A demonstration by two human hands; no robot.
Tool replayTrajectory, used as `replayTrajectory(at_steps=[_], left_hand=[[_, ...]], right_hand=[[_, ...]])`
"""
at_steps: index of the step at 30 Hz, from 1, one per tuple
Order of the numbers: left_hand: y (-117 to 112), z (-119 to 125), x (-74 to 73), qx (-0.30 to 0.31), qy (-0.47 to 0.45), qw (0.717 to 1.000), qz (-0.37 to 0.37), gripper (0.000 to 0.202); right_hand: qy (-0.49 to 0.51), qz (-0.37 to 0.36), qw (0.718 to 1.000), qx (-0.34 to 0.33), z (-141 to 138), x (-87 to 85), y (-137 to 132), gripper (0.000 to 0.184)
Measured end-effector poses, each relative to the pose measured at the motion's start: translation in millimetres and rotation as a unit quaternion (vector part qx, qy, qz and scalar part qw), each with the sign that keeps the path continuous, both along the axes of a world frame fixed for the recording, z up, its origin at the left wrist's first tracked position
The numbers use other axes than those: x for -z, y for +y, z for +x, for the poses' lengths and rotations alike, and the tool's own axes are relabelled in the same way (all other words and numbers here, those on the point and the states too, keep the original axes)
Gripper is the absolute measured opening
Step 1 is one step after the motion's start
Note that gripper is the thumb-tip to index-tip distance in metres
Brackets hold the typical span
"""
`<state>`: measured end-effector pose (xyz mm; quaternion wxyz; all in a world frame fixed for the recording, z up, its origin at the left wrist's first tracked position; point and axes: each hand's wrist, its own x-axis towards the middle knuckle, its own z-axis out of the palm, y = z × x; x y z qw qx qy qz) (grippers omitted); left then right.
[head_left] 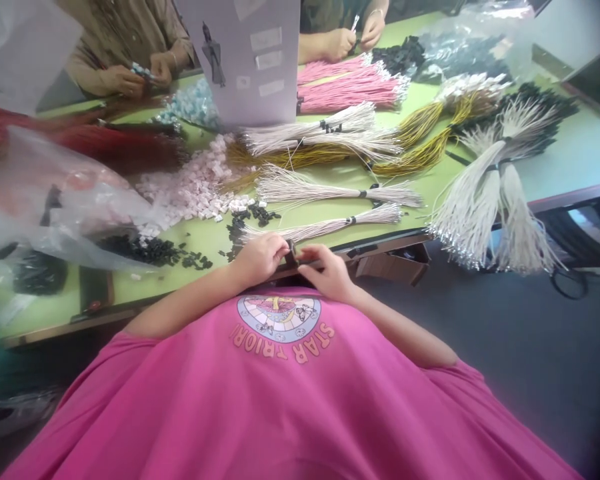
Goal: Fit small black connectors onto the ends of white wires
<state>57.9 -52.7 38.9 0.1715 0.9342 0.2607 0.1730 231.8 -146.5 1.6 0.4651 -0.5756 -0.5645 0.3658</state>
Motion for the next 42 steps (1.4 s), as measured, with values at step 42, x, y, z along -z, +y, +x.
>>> replayTrajectory(at_steps=[42], left_hand=[[69.6,59.8,-24.5,0.011,0.154,0.873,-0.462,0.009]], right_hand=[[-0.021,-0.012,0.988,0.150,5.4,9.1,68.0,0.025]])
